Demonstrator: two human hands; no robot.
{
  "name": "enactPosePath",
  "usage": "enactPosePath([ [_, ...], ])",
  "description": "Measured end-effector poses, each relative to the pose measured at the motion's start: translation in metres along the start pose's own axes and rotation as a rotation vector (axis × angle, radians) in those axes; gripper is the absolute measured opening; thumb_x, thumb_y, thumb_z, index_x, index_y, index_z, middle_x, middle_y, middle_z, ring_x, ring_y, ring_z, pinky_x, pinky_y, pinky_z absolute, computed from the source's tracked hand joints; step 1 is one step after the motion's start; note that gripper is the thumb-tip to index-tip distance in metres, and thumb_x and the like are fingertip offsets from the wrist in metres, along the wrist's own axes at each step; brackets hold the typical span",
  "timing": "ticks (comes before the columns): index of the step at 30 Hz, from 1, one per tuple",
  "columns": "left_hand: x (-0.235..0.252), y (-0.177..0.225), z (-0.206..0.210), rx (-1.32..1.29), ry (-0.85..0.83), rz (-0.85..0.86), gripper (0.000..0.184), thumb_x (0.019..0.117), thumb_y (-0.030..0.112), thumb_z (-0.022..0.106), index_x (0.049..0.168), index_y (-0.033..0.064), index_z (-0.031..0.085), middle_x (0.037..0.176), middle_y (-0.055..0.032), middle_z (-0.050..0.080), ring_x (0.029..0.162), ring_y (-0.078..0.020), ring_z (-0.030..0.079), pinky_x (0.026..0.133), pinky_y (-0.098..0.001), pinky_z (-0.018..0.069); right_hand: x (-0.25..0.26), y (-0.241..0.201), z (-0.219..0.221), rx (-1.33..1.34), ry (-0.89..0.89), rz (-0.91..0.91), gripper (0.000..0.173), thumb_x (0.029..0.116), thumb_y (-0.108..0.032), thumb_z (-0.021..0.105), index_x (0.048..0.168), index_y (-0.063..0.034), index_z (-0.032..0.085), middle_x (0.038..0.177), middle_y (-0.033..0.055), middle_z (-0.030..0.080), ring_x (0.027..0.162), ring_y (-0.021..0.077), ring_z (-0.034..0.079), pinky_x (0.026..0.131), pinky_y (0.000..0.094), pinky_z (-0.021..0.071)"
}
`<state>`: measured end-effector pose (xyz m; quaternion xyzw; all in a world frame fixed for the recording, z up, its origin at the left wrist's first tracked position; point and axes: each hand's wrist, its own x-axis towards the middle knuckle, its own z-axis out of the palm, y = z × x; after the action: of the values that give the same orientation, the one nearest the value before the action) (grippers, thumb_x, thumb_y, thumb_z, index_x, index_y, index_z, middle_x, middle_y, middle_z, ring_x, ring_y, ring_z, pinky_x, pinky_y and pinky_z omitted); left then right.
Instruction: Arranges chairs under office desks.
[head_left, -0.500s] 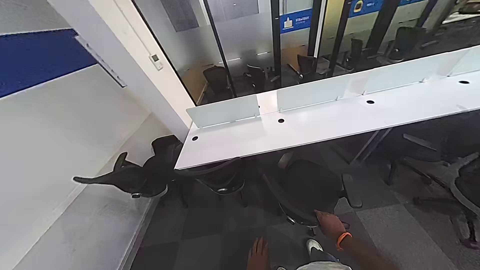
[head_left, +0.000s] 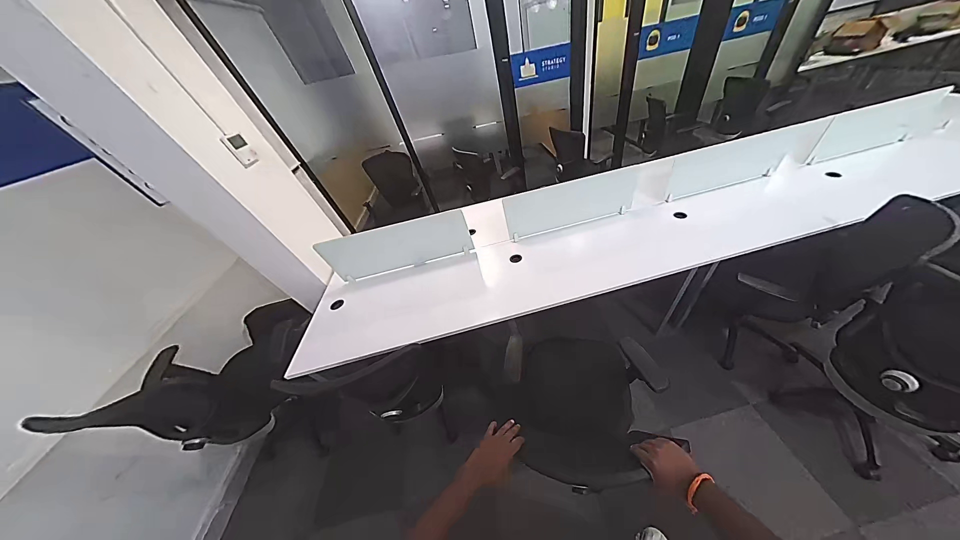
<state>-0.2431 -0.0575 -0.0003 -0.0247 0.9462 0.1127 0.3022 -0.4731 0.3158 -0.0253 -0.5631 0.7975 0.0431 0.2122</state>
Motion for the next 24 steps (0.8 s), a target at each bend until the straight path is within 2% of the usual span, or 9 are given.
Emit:
enactPosePath([
  [2,0.021,0.036,0.011,-0.026,-0.008,-0.035,0.062,0.0853,0.017,0.076,0.143,0.0098,0.056,0.161,-0.0090,0.042,0.156,-0.0321,0.024,0.121,-0.0698,0.0135,-0.009,0.037,0.000,-0.022,-0.016,-0.023,0.057,0.0794,-0.026,0.076,0.132,-0.0088,0.064,0.129,0.0112,0.069,0.123,0.0296,0.064,0.107,0.0503,0.0473],
  [4,0.048,0.073,0.013,-0.021,-0.024,-0.056,0.048,0.0911,0.012,0.068,0.139,0.0115,0.061,0.165,-0.0068,0.036,0.157,-0.0317,0.021,0.122,-0.0696,0.0130,-0.016,0.076,-0.007,-0.032,-0.044,-0.044,0.055,0.0797,-0.026,0.076,0.131,-0.0074,0.064,0.129,0.0124,0.069,0.124,0.0305,0.063,0.107,0.0507,0.0462],
  [7,0.071,0.120,0.010,-0.084,-0.042,-0.056,0.045,0.0965,0.006,0.057,0.141,0.0124,0.061,0.167,-0.0058,0.032,0.158,-0.0292,0.019,0.124,-0.0636,0.0151,-0.018,0.130,-0.017,-0.056,-0.071,-0.075,0.056,0.0775,-0.031,0.080,0.126,-0.0070,0.066,0.126,0.0124,0.070,0.123,0.0305,0.063,0.108,0.0513,0.0456],
  [8,0.075,0.136,0.009,-0.108,-0.054,-0.057,0.046,0.0973,0.006,0.056,0.143,0.0114,0.058,0.166,-0.0065,0.035,0.157,-0.0286,0.023,0.124,-0.0598,0.0191,-0.018,0.145,-0.020,-0.075,-0.076,-0.087,0.055,0.0768,-0.033,0.081,0.123,-0.0069,0.067,0.124,0.0120,0.070,0.121,0.0303,0.064,0.107,0.0513,0.0457],
  [10,0.083,0.164,0.007,-0.118,-0.044,-0.061,0.052,0.0951,0.006,0.059,0.147,0.0108,0.054,0.159,-0.0086,0.047,0.149,-0.0284,0.039,0.120,-0.0529,0.0328,-0.022,0.169,-0.025,-0.099,-0.105,-0.081,0.053,0.0767,-0.034,0.081,0.121,-0.0075,0.068,0.123,0.0114,0.070,0.120,0.0302,0.064,0.107,0.0520,0.0447],
  [12,0.090,0.188,0.002,-0.118,-0.037,-0.107,0.058,0.0937,0.007,0.060,0.151,0.0139,0.050,0.153,-0.0087,0.053,0.142,-0.0287,0.049,0.116,-0.0513,0.0394,-0.026,0.186,-0.027,-0.124,-0.141,-0.061,0.052,0.0787,-0.034,0.079,0.122,-0.0083,0.067,0.123,0.0121,0.070,0.121,0.0311,0.063,0.108,0.0533,0.0431],
  [17,0.094,0.217,0.013,-0.100,0.056,-0.212,0.062,0.0905,0.001,0.060,0.149,0.0197,0.053,0.151,-0.0030,0.056,0.137,-0.0254,0.054,0.113,-0.0502,0.0429,-0.047,0.196,-0.016,-0.096,-0.130,-0.041,0.048,0.0807,-0.032,0.077,0.121,-0.0075,0.067,0.121,0.0135,0.070,0.120,0.0331,0.063,0.109,0.0559,0.0415],
  [20,0.090,0.218,0.014,-0.102,0.021,-0.219,0.060,0.0930,0.002,0.058,0.150,0.0185,0.052,0.152,-0.0034,0.055,0.139,-0.0267,0.053,0.115,-0.0510,0.0409,-0.066,0.188,-0.004,-0.033,-0.078,-0.043,0.043,0.0812,-0.030,0.076,0.117,-0.0072,0.069,0.119,0.0132,0.071,0.119,0.0331,0.064,0.108,0.0564,0.0425],
  [24,0.085,0.225,0.017,-0.084,-0.027,-0.171,0.063,0.0888,0.002,0.064,0.149,0.0174,0.053,0.151,-0.0041,0.056,0.138,-0.0268,0.054,0.115,-0.0505,0.0409,-0.098,0.183,0.017,0.006,-0.019,-0.057,0.040,0.0816,-0.030,0.076,0.116,-0.0086,0.070,0.116,0.0110,0.073,0.115,0.0306,0.066,0.103,0.0542,0.0469],
])
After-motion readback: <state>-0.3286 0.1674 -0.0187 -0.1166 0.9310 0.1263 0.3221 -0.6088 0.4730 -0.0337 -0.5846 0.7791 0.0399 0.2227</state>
